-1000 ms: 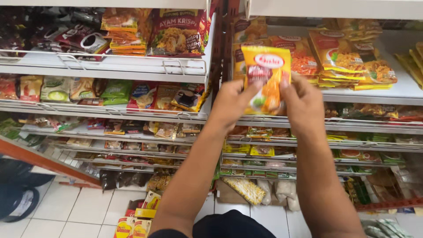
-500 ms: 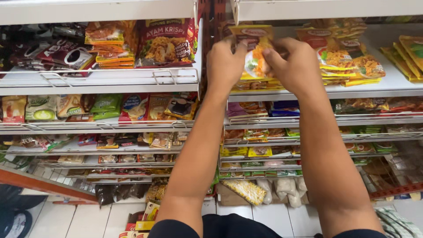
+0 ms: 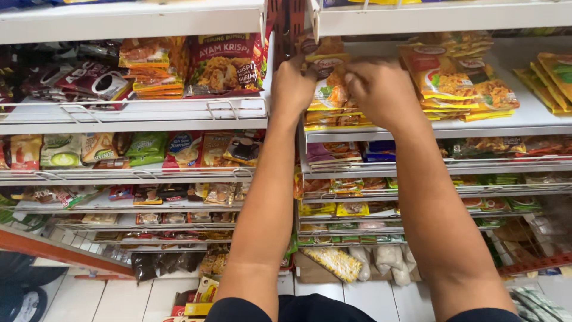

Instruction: The person wipes down small packets of food seasoning with a cloth, scans them with a handheld barcode scanner, and places them onto a retail shelf one by one.

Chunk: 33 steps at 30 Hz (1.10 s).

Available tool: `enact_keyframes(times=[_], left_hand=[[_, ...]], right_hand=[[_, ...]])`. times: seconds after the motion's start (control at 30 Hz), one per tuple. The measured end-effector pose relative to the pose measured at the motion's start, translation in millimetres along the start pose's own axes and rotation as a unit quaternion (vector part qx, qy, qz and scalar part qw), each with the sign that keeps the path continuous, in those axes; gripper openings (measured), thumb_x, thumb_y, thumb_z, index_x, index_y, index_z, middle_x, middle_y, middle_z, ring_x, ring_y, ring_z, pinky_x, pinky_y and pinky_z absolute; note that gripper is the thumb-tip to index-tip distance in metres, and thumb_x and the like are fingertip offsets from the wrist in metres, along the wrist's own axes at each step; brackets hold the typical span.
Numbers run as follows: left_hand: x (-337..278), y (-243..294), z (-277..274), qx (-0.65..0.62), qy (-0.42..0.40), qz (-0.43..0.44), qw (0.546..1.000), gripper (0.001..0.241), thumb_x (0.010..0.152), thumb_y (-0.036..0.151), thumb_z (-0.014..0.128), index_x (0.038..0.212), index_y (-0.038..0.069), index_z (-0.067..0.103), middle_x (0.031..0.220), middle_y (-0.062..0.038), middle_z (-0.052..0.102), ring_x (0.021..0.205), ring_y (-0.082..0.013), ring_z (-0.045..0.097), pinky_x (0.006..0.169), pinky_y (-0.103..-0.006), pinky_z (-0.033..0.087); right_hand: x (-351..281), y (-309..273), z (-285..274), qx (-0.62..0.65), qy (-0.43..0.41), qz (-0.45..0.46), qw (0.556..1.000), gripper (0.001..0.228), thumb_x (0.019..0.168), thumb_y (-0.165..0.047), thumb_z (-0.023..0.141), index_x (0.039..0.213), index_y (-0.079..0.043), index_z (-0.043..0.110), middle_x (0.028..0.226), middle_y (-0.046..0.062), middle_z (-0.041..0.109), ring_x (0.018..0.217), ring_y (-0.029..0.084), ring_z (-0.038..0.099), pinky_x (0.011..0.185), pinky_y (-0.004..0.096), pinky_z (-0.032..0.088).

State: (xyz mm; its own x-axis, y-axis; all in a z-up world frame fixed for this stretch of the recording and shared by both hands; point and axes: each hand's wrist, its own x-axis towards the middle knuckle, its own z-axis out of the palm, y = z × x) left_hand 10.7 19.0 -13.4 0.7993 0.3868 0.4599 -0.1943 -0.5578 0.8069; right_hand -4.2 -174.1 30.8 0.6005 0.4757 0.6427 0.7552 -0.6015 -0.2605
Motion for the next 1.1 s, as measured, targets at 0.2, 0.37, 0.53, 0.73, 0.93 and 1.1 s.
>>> enact_keyframes(times=[0.2, 0.37, 0.53, 0.73, 0.93, 1.1], left_hand=[[-6, -3, -3, 0.008, -0.015, -0.032, 0.999, 0.037, 0.085, 0.028, 0.067, 0.117, 0.010, 0.073, 0.096, -0.022, 0.075, 0.096, -0.0426, 0.069, 0.081, -0.0488, 0.053], [-5, -13, 5, -0.059, 0.029, -0.021, 0.998, 0.043, 0.085, 0.022, 0.071, 0.122, 0.001, 0.068, 0.104, -0.019, 0.076, 0.097, -0.0321, 0.075, 0.085, -0.0403, 0.056], [1, -19, 14, -0.418, -0.008, -0.021, 0.908, 0.040, 0.093, -0.002, 0.064, 0.133, -0.003, 0.061, 0.106, -0.014, 0.073, 0.096, -0.0212, 0.070, 0.086, -0.0320, 0.058], [-23, -6, 10, -0.589, -0.075, -0.065, 0.802, 0.035, 0.097, 0.001, 0.065, 0.129, -0.004, 0.055, 0.113, -0.012, 0.070, 0.106, -0.0207, 0.068, 0.095, -0.0350, 0.058], [-77, 19, -5, -0.686, -0.222, -0.141, 0.678, 0.036, 0.096, 0.009, 0.073, 0.128, -0.004, 0.061, 0.121, -0.016, 0.071, 0.111, -0.0254, 0.070, 0.099, -0.0410, 0.059], [-99, 31, 3, -0.667, -0.253, -0.156, 0.683, 0.040, 0.091, 0.005, 0.075, 0.128, -0.005, 0.063, 0.119, -0.016, 0.072, 0.106, -0.0246, 0.072, 0.096, -0.0421, 0.059]], right_hand=[[-4, 2, 9, 0.009, -0.039, -0.033, 0.999, 0.026, 0.098, -0.018, 0.067, 0.119, -0.004, 0.072, 0.119, 0.017, 0.072, 0.110, 0.039, 0.065, 0.093, 0.047, 0.050], [-7, -2, 8, 0.025, -0.029, 0.026, 0.999, 0.035, 0.094, -0.022, 0.073, 0.122, -0.001, 0.070, 0.111, 0.022, 0.071, 0.100, 0.040, 0.066, 0.087, 0.046, 0.052], [1, -7, 7, 0.069, 0.020, 0.188, 0.980, 0.039, 0.098, -0.030, 0.073, 0.123, 0.000, 0.069, 0.100, 0.020, 0.076, 0.086, 0.028, 0.073, 0.081, 0.041, 0.056], [-1, -5, -5, 0.373, 0.063, 0.247, 0.892, 0.030, 0.097, -0.010, 0.066, 0.123, 0.001, 0.059, 0.101, 0.010, 0.073, 0.084, 0.011, 0.073, 0.062, 0.029, 0.063], [-44, -14, -32, 0.516, 0.091, 0.175, 0.834, 0.031, 0.102, 0.004, 0.069, 0.130, 0.005, 0.059, 0.103, 0.004, 0.065, 0.090, 0.008, 0.063, 0.080, 0.023, 0.054], [-62, -21, -40, 0.465, 0.077, 0.155, 0.868, 0.035, 0.099, 0.003, 0.069, 0.131, 0.002, 0.054, 0.098, 0.002, 0.066, 0.085, 0.006, 0.063, 0.075, 0.020, 0.052]])
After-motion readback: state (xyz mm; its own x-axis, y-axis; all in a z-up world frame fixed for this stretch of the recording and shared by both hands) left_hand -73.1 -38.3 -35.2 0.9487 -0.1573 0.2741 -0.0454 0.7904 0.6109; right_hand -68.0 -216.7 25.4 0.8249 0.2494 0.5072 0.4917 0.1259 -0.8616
